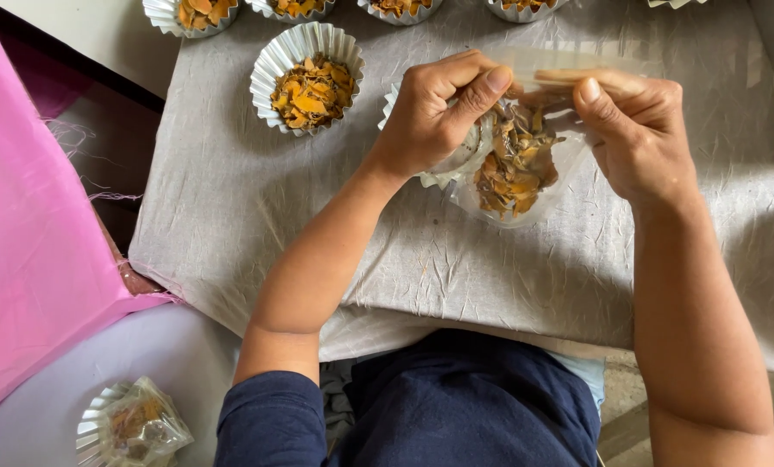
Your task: Preparing and arranging tea leaves in cupcake liners by adding material from a bag and brushing with liquid.
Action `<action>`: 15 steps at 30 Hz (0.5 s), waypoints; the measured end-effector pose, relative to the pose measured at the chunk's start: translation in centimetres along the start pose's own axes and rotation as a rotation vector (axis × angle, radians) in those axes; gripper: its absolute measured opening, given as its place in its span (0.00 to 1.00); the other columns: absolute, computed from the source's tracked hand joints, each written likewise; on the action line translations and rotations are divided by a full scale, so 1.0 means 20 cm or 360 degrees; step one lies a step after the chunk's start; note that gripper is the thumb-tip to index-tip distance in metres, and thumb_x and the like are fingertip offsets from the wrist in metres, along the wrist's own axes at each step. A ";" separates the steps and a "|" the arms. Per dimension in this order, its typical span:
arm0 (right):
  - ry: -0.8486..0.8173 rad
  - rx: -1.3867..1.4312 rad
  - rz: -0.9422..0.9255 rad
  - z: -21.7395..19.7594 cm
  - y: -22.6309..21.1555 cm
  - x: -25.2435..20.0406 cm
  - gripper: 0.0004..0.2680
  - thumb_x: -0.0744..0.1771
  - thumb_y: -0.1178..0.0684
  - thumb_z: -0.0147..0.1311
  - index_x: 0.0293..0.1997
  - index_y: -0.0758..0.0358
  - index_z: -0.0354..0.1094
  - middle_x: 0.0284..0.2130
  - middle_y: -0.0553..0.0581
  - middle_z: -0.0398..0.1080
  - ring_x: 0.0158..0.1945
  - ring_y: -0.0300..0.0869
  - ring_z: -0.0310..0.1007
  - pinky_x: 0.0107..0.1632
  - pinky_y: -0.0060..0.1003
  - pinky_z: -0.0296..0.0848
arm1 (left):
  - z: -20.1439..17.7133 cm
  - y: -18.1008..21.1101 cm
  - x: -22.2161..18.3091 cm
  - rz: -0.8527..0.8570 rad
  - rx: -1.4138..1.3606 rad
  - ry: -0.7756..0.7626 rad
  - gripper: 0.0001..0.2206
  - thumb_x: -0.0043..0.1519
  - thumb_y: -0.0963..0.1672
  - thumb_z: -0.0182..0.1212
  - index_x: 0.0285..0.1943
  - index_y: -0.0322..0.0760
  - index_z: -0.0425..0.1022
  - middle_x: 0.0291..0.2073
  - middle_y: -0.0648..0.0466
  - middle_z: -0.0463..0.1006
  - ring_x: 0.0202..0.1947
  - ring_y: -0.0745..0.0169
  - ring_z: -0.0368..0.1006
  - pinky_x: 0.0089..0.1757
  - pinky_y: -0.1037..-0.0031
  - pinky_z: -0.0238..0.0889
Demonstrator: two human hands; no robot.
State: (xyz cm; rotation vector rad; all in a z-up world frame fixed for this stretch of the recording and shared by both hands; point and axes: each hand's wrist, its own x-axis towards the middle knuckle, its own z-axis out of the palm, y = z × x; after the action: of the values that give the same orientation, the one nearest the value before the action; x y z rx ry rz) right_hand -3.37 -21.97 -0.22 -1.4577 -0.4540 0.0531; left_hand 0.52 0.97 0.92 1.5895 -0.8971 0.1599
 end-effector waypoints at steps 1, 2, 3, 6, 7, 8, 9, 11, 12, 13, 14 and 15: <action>-0.0001 -0.0001 0.0001 -0.01 0.00 0.00 0.16 0.73 0.50 0.45 0.63 0.77 0.63 0.53 0.73 0.72 0.59 0.56 0.77 0.59 0.43 0.82 | 0.00 0.00 0.00 0.0000 -0.0001 0.0002 0.17 0.71 0.48 0.49 0.41 0.30 0.77 0.29 0.54 0.73 0.29 0.67 0.66 0.32 0.76 0.58; -0.0017 0.0013 -0.0015 -0.01 -0.01 0.00 0.19 0.74 0.47 0.42 0.65 0.78 0.61 0.53 0.75 0.70 0.57 0.57 0.76 0.59 0.47 0.82 | 0.00 0.01 0.00 -0.0044 -0.0041 0.0012 0.17 0.71 0.49 0.49 0.42 0.32 0.78 0.26 0.56 0.70 0.27 0.69 0.64 0.31 0.77 0.56; -0.0033 0.0026 -0.0032 -0.02 -0.01 0.00 0.21 0.74 0.44 0.39 0.68 0.78 0.58 0.53 0.77 0.69 0.56 0.59 0.76 0.59 0.50 0.82 | 0.00 0.01 -0.01 -0.0087 -0.0082 0.0022 0.17 0.71 0.49 0.50 0.43 0.34 0.79 0.23 0.58 0.68 0.25 0.70 0.61 0.29 0.78 0.54; -0.0013 -0.0133 -0.0140 -0.02 -0.03 -0.01 0.20 0.75 0.46 0.38 0.66 0.82 0.59 0.54 0.78 0.69 0.55 0.60 0.76 0.58 0.49 0.81 | 0.00 0.00 0.00 -0.0077 -0.0113 0.0000 0.17 0.71 0.49 0.50 0.46 0.32 0.79 0.37 0.53 0.80 0.33 0.68 0.71 0.36 0.78 0.64; -0.0012 -0.0132 -0.0139 -0.05 0.00 -0.01 0.20 0.75 0.46 0.38 0.66 0.82 0.59 0.54 0.78 0.69 0.55 0.60 0.76 0.58 0.49 0.81 | 0.00 -0.03 -0.01 -0.0079 -0.0114 -0.0001 0.17 0.71 0.49 0.50 0.46 0.32 0.79 0.37 0.53 0.80 0.33 0.68 0.71 0.36 0.78 0.64; 0.0002 -0.0127 -0.0162 -0.07 0.02 -0.02 0.17 0.76 0.46 0.40 0.58 0.78 0.64 0.52 0.73 0.71 0.53 0.55 0.78 0.56 0.42 0.82 | 0.01 -0.07 -0.01 -0.0176 -0.0227 0.0034 0.23 0.68 0.56 0.47 0.36 0.36 0.76 0.34 0.49 0.82 0.28 0.65 0.73 0.30 0.79 0.64; 0.0017 -0.0121 -0.0185 -0.10 0.05 -0.02 0.16 0.76 0.45 0.43 0.50 0.73 0.68 0.50 0.68 0.74 0.50 0.50 0.81 0.53 0.35 0.82 | 0.01 -0.10 -0.01 -0.0273 -0.0340 0.0068 0.30 0.64 0.63 0.44 0.26 0.39 0.73 0.30 0.45 0.84 0.23 0.63 0.74 0.24 0.79 0.65; 0.0229 -0.0070 -0.0252 -0.25 0.16 -0.05 0.14 0.77 0.46 0.47 0.43 0.67 0.67 0.41 0.61 0.73 0.42 0.44 0.77 0.49 0.35 0.80 | -0.01 -0.05 0.00 -0.0260 -0.0283 0.0153 0.31 0.66 0.61 0.41 0.32 0.36 0.77 0.27 0.48 0.82 0.25 0.64 0.76 0.29 0.80 0.67; 0.0441 -0.0016 -0.0322 -0.33 0.21 -0.06 0.16 0.79 0.47 0.51 0.36 0.62 0.66 0.32 0.53 0.71 0.34 0.37 0.73 0.45 0.35 0.77 | -0.02 -0.02 0.00 -0.0246 -0.0222 0.0238 0.32 0.68 0.60 0.39 0.37 0.33 0.81 0.24 0.50 0.81 0.28 0.65 0.78 0.34 0.80 0.69; 0.0435 -0.0022 -0.0321 -0.47 0.26 -0.14 0.16 0.79 0.47 0.51 0.36 0.62 0.66 0.32 0.53 0.71 0.34 0.37 0.73 0.45 0.35 0.77 | -0.01 -0.04 0.00 -0.0243 -0.0225 0.0244 0.32 0.68 0.60 0.39 0.37 0.33 0.81 0.24 0.50 0.81 0.28 0.65 0.78 0.34 0.80 0.69; 0.0396 0.0023 -0.0194 -0.60 0.30 -0.19 0.12 0.77 0.37 0.47 0.55 0.54 0.63 0.51 0.51 0.67 0.55 0.40 0.69 0.65 0.45 0.73 | 0.00 -0.06 -0.01 -0.0228 -0.0238 0.0241 0.32 0.68 0.60 0.39 0.37 0.34 0.80 0.25 0.50 0.81 0.28 0.64 0.79 0.33 0.80 0.70; 0.0357 0.0068 -0.0067 -0.74 0.35 -0.25 0.21 0.75 0.28 0.44 0.74 0.45 0.59 0.70 0.48 0.63 0.76 0.43 0.65 0.84 0.55 0.70 | 0.00 -0.08 -0.01 -0.0214 -0.0250 0.0237 0.33 0.67 0.61 0.38 0.37 0.34 0.80 0.26 0.50 0.81 0.28 0.63 0.79 0.32 0.80 0.72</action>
State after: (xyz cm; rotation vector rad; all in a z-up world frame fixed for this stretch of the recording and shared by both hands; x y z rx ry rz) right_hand -1.34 -36.58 -8.87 -1.3931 -0.2985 -0.1325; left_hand 1.44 0.95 -0.44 1.4655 -0.6689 0.1082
